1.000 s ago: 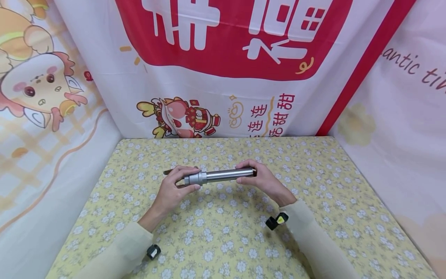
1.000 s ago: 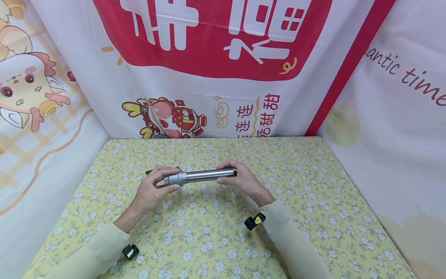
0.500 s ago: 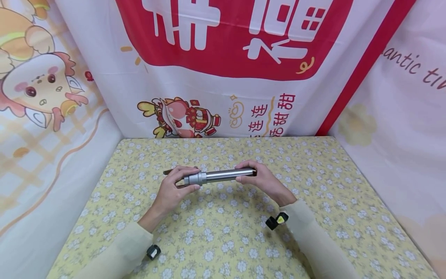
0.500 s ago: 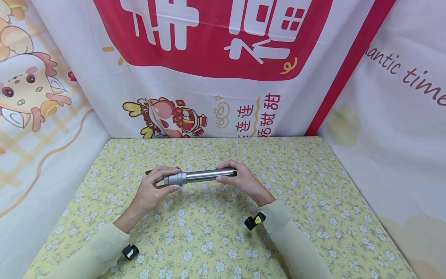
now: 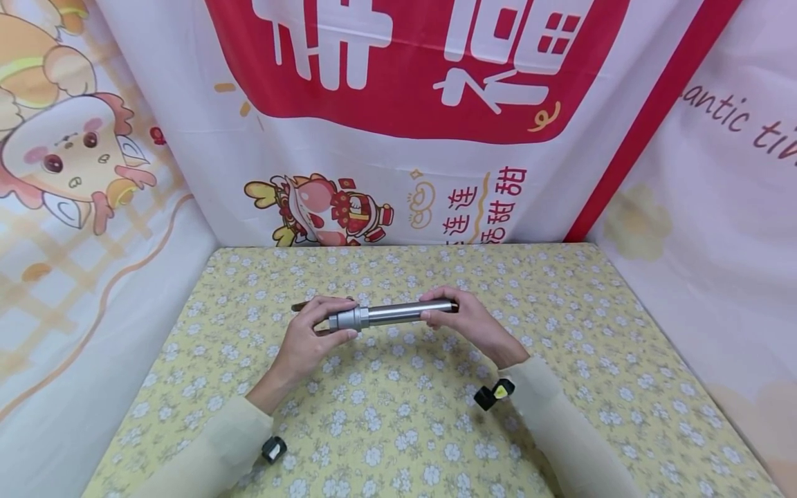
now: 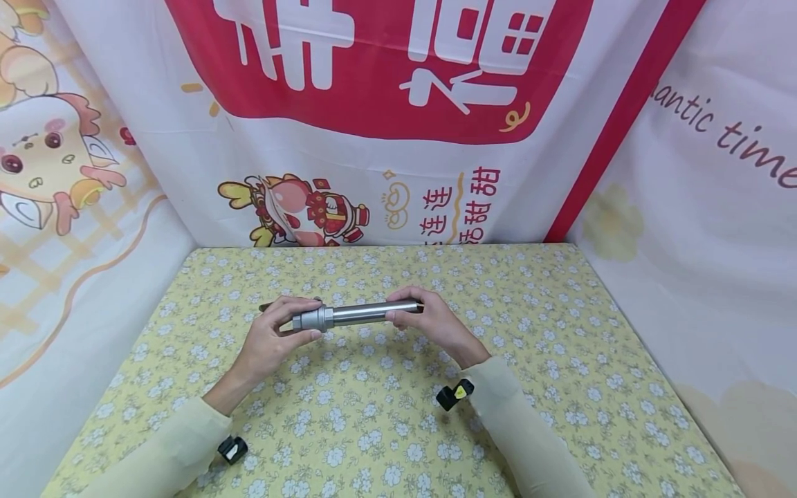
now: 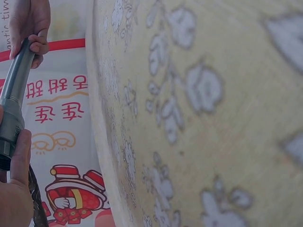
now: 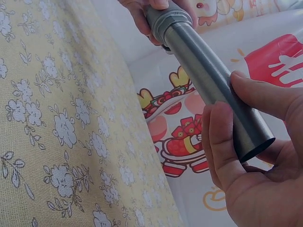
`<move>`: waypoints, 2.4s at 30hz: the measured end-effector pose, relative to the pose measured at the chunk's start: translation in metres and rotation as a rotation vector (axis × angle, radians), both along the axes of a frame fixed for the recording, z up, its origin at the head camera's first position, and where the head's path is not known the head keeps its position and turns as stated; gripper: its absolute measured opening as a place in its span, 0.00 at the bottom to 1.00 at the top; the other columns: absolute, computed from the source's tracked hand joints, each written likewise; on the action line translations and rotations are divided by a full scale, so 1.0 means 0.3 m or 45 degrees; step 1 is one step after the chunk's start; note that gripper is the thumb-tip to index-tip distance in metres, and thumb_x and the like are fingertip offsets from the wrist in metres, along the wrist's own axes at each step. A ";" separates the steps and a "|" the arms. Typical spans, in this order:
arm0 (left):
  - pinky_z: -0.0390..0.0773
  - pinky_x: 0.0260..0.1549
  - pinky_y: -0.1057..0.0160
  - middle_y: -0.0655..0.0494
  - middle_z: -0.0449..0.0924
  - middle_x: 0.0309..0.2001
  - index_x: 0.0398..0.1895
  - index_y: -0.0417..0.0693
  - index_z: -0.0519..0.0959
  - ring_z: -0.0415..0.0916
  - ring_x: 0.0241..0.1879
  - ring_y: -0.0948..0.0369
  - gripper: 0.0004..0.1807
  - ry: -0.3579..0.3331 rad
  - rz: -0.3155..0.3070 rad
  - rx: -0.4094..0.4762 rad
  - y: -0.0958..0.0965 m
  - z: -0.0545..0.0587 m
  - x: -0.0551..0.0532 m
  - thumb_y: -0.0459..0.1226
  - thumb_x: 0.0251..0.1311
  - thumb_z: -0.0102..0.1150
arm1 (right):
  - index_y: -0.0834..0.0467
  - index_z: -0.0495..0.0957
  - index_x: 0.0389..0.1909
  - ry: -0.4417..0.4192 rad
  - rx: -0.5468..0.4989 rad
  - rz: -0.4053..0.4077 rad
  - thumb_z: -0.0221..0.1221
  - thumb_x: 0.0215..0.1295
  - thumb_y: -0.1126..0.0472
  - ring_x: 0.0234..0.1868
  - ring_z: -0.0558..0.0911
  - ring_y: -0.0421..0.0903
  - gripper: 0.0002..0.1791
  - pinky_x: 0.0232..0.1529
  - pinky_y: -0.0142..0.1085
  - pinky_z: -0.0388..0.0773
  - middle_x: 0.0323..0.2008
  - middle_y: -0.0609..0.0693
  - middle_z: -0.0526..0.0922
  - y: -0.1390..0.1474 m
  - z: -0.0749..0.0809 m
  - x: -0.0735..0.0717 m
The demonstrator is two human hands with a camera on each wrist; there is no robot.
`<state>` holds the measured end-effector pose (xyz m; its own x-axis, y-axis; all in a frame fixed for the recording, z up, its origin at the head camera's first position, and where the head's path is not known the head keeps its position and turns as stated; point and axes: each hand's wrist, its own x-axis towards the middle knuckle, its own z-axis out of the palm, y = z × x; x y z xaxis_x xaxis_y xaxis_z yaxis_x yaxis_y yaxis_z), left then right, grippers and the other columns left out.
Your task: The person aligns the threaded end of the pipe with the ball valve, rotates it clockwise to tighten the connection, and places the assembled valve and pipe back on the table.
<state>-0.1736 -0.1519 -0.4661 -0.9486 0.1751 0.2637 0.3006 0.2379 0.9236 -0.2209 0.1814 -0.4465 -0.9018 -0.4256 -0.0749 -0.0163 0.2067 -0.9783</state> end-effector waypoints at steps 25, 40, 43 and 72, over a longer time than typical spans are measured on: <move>0.90 0.54 0.66 0.52 0.77 0.65 0.64 0.55 0.87 0.78 0.60 0.48 0.25 -0.008 0.004 0.001 0.000 -0.004 -0.005 0.35 0.64 0.79 | 0.63 0.76 0.67 0.065 -0.054 0.076 0.71 0.72 0.69 0.53 0.83 0.53 0.26 0.51 0.37 0.88 0.59 0.61 0.81 -0.001 -0.001 -0.001; 0.90 0.53 0.65 0.50 0.78 0.65 0.64 0.53 0.87 0.78 0.59 0.50 0.25 0.019 -0.008 0.014 -0.004 -0.002 -0.001 0.33 0.64 0.79 | 0.60 0.78 0.67 0.047 -0.048 0.072 0.69 0.74 0.66 0.52 0.85 0.51 0.23 0.62 0.61 0.84 0.59 0.63 0.83 -0.002 0.002 0.003; 0.90 0.54 0.65 0.50 0.78 0.65 0.64 0.53 0.87 0.78 0.59 0.50 0.25 0.014 -0.008 0.017 -0.005 -0.003 -0.001 0.33 0.64 0.79 | 0.59 0.79 0.66 0.037 -0.037 0.063 0.70 0.74 0.64 0.53 0.86 0.51 0.22 0.63 0.62 0.84 0.59 0.62 0.83 -0.003 0.002 0.004; 0.89 0.55 0.67 0.52 0.77 0.65 0.64 0.55 0.87 0.77 0.62 0.49 0.25 -0.015 0.004 0.005 0.000 -0.003 0.000 0.35 0.64 0.79 | 0.56 0.82 0.65 0.024 -0.010 0.038 0.70 0.76 0.55 0.50 0.84 0.51 0.21 0.63 0.65 0.80 0.61 0.58 0.82 -0.001 0.003 0.008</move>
